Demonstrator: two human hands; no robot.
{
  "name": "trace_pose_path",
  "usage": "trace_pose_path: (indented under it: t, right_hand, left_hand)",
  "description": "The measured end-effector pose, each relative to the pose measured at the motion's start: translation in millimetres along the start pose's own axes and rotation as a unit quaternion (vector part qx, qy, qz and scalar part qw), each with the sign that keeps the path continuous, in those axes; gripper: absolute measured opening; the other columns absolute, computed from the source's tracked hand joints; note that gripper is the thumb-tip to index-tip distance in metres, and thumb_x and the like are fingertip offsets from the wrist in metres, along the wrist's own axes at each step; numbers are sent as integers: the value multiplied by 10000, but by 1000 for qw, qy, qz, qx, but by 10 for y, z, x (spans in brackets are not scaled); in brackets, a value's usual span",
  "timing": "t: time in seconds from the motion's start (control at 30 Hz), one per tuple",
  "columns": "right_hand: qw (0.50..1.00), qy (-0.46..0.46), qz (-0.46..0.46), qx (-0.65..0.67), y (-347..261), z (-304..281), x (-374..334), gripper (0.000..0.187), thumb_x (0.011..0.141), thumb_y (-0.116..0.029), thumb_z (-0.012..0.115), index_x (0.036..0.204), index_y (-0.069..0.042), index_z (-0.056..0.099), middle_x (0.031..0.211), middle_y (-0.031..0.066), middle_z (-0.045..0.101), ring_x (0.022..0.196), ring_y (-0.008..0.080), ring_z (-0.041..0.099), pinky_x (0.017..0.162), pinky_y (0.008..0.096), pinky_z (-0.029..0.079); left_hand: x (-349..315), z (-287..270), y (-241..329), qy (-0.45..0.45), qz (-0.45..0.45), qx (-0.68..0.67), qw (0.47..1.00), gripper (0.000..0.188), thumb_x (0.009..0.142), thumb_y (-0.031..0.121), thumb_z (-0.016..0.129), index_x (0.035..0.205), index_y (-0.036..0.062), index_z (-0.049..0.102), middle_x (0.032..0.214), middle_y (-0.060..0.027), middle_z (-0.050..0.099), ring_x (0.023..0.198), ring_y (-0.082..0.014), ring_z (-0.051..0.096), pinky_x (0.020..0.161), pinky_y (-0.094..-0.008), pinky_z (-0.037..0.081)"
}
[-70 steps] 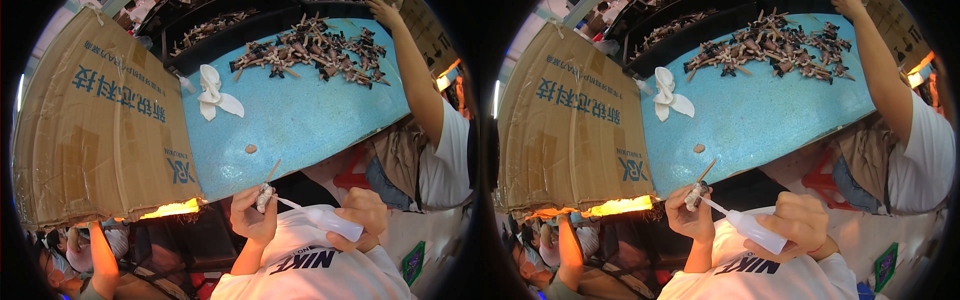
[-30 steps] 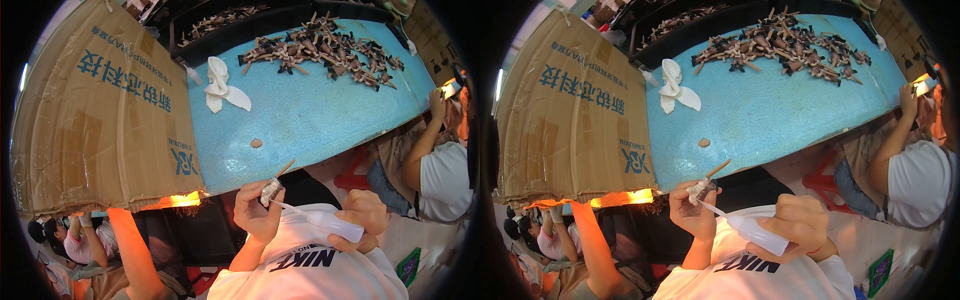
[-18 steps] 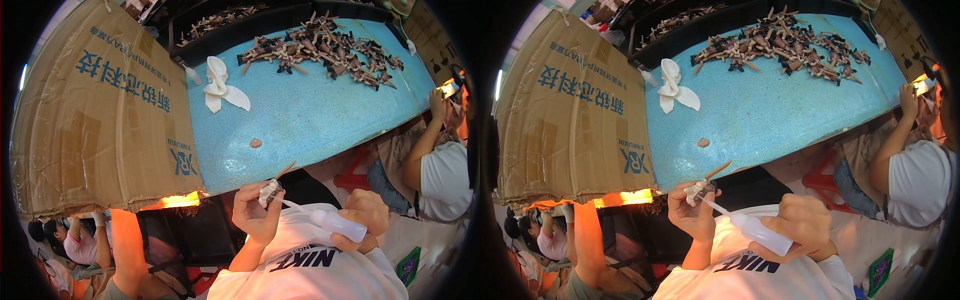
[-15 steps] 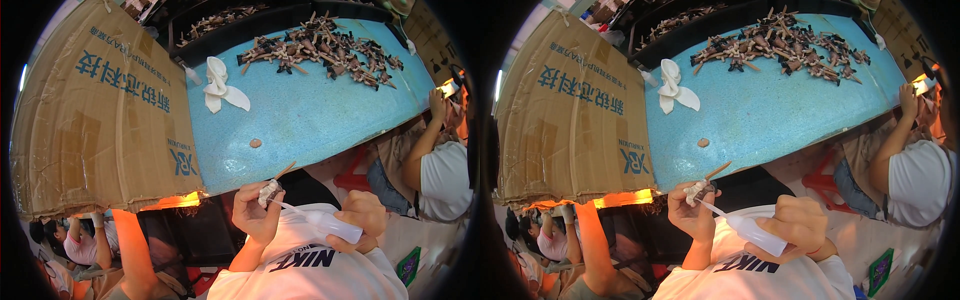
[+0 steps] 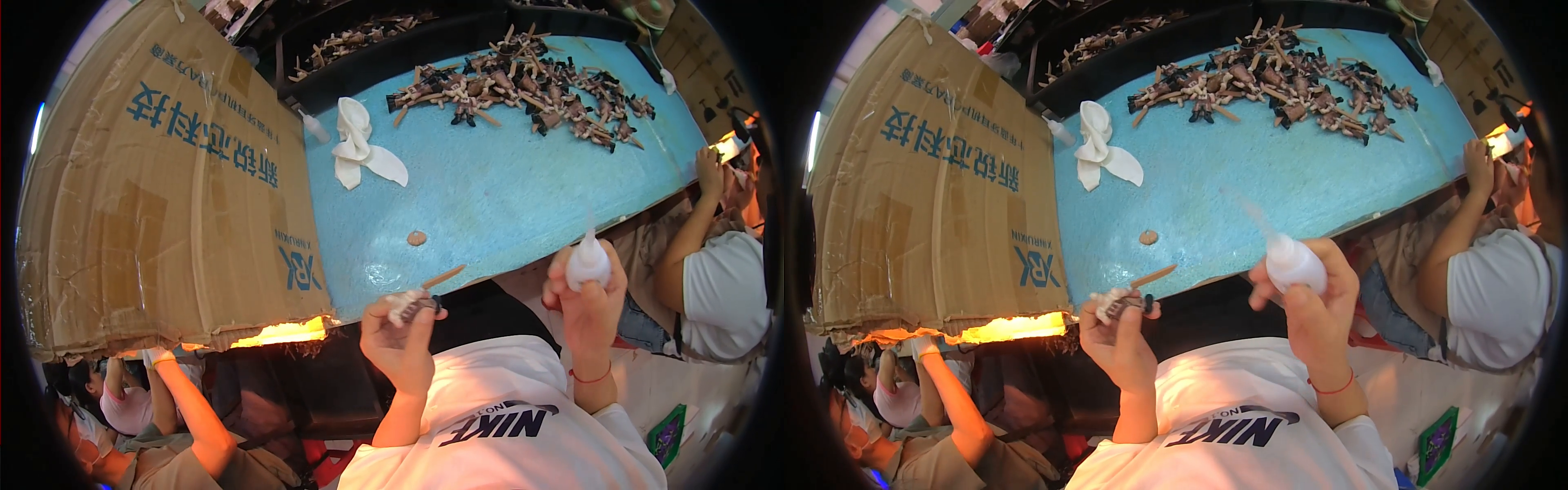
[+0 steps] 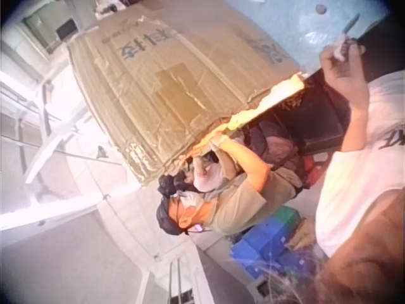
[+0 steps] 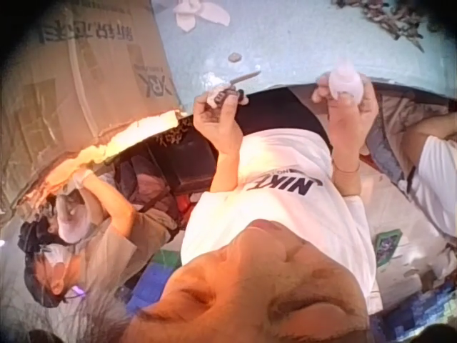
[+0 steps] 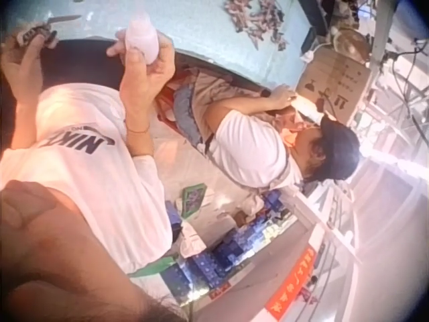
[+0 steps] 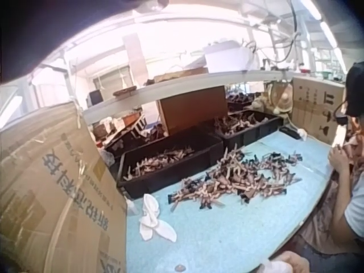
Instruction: The person assembles toy figurines by retrieving parts from a heated box and table, applying liquid adhesive from a squeeze bottle, and attaching the components together by hand.
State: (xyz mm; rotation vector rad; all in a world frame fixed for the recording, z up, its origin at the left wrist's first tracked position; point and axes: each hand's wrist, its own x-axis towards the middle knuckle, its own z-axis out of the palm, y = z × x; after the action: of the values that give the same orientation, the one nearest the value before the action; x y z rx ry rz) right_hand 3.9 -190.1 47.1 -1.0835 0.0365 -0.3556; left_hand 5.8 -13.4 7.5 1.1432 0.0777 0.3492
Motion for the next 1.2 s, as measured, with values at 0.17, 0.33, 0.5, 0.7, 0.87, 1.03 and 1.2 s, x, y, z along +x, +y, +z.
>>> trace_pose_path:
  t: [0.17, 0.33, 0.5, 0.7, 0.87, 1.03, 1.2]
  right_hand:
    - [990, -72, -45, -113, 268, -72, 295, 248, 712, 32, 556, 957, 17, 520, 935, 112, 596, 847, 183, 566, 771, 271, 431]
    - [923, -113, -113, -349, 538, -98, 682, 238, 680, -35, 668, 892, -15, 562, 872, 70, 576, 819, 157, 549, 747, 251, 416]
    - [916, -142, -127, -354, 1038, 33, 961, 263, 681, -63, 684, 908, -9, 561, 846, 91, 582, 781, 227, 564, 708, 316, 442]
    - [798, -79, -276, -530, 1162, 98, 1061, 267, 683, -59, 690, 918, -15, 570, 857, 116, 586, 751, 275, 568, 665, 362, 463]
    - [855, -99, -200, -469, 1030, 100, 728, 244, 676, -40, 683, 898, -29, 581, 897, 101, 576, 802, 255, 563, 627, 348, 461]
    - [749, -303, -280, -519, 1270, 440, 673, 161, 672, -56, 664, 795, -45, 560, 789, 76, 524, 743, 237, 551, 577, 350, 460]
    - [746, -281, -269, -540, 1252, 392, 648, 114, 697, -41, 652, 782, -38, 576, 790, 85, 524, 670, 220, 569, 531, 310, 460]
  left_hand:
    - [148, -165, 33, 36, -14, -75, 996, 187, 785, -90, 545, 910, 26, 469, 936, -143, 568, 823, -200, 580, 604, -341, 545]
    - [167, -225, 71, 70, -23, -76, 994, 175, 792, -74, 553, 893, 38, 463, 961, -125, 550, 867, -193, 565, 612, -332, 555]
    - [172, -261, 69, 84, -21, -90, 992, 169, 795, -65, 560, 879, 42, 459, 968, -122, 544, 871, -191, 565, 614, -313, 559]
    - [197, -289, 30, 84, -19, -86, 993, 176, 790, -65, 569, 885, 33, 459, 969, -129, 545, 887, -196, 569, 621, -309, 564]
    - [210, -334, 15, 94, 0, -64, 994, 148, 816, -44, 544, 918, 38, 476, 1002, -90, 545, 878, -167, 570, 583, -287, 544]
    - [193, -272, 2, 95, 9, -18, 995, 167, 801, -58, 560, 909, 35, 473, 977, -111, 561, 856, -169, 575, 571, -276, 531]
    - [174, -255, -9, 100, 22, 18, 995, 204, 771, -78, 580, 905, 25, 465, 911, -137, 583, 722, -159, 587, 561, -266, 533]
